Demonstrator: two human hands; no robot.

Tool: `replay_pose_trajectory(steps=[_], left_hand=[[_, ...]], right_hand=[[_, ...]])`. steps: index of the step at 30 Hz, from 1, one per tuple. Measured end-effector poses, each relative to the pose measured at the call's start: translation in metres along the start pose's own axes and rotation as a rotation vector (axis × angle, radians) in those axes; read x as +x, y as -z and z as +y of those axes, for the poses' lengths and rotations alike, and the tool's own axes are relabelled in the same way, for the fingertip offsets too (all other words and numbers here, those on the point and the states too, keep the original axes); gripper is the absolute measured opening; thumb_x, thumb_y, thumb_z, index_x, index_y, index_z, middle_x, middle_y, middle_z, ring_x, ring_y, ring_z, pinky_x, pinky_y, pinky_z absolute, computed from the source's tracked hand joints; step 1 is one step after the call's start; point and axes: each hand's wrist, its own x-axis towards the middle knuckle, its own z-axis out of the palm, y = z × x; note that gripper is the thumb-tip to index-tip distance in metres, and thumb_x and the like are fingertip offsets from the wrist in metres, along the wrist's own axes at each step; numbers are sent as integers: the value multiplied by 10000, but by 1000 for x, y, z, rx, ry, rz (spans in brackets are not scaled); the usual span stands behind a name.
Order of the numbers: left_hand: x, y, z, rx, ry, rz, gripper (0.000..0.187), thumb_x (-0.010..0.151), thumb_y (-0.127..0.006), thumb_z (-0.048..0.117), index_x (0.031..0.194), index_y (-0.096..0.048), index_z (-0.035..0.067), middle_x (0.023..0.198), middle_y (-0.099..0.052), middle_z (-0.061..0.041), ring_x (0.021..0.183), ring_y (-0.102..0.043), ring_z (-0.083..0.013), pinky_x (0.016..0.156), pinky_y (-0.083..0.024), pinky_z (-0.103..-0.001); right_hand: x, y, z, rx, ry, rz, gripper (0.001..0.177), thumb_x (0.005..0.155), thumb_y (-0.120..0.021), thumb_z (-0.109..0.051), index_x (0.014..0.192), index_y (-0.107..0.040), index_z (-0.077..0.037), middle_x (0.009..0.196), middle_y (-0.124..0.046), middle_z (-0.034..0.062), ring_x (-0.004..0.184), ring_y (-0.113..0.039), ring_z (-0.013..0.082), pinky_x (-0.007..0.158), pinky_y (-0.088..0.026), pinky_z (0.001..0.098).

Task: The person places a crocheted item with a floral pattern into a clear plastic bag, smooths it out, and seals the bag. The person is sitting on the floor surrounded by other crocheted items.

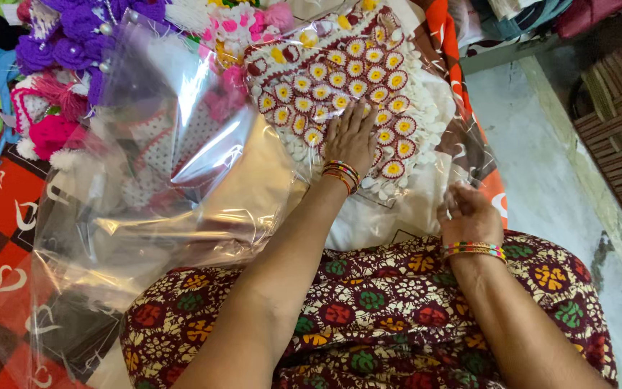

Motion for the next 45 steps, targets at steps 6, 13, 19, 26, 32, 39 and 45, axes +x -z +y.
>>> replay_pose_trajectory(steps=[6, 13, 19, 26, 32, 39, 45], left_hand=[[5, 7, 25, -47, -72, 29, 601, 1029, -502, 408, 1590, -343, 261, 1700, -259, -69, 1567, -224, -254, 1250, -139, -556], [-8, 12, 21, -13, -83, -39, 639, 1014, -535, 483, 1590, -340, 288, 1689, -263, -61, 1578, -218, -274, 1266, -158, -546], [-9, 15, 26, -34, -122, 24, 651, 971, -589, 415, 1559, -381, 227, 1663, -299, -93, 1546, -234, -274, 1229, -160, -566], [-59, 45, 63, -250, -318, -67, 371, 974, -665, 492, 1104, -647, 145, 1205, -619, -59, 1160, -589, -209, 1038, -494, -416], [-90, 68, 106, -176, -478, -132, 551, 727, -769, 426, 1118, -665, 53, 1064, -616, -111, 1040, -589, -287, 880, -456, -487], [-97, 50, 94, -76, -523, -157, 350, 820, -624, 18, 1169, -634, 45, 1106, -612, -87, 1108, -598, -262, 970, -465, -433], [-91, 46, 66, -194, -656, -137, 299, 781, -685, -26, 1059, -631, 71, 1057, -637, -88, 1058, -632, -270, 949, -496, -422]], right_hand=[[28, -15, -14, -83, -6, 96, 237, 946, -703, -275, 877, -555, -103, 663, -593, 52, 521, -557, 187, 458, -425, 323], [26, 17, -19, -374, 323, 179, 217, 1012, -759, -239, 983, -652, -52, 724, -590, 79, 536, -529, 170, 430, -357, 293], [26, 17, -45, -394, 260, 285, 126, 1009, -647, -231, 1019, -672, -108, 830, -719, -10, 754, -665, 141, 500, -526, 306], [49, -6, -60, -136, 244, 183, 53, 937, -641, -4, 901, -633, -43, 774, -720, 121, 550, -555, 165, 477, -520, 320], [56, -6, -66, -282, 337, 97, 146, 901, -775, 11, 878, -635, -20, 787, -725, 135, 569, -699, 171, 493, -580, 301], [57, -9, -66, -263, 346, 122, 191, 921, -804, -55, 862, -624, -30, 761, -733, 120, 539, -630, 141, 478, -548, 282], [87, -6, -59, -320, 414, 287, 205, 943, -795, -101, 845, -618, -63, 746, -705, 53, 564, -639, 123, 494, -579, 284]])
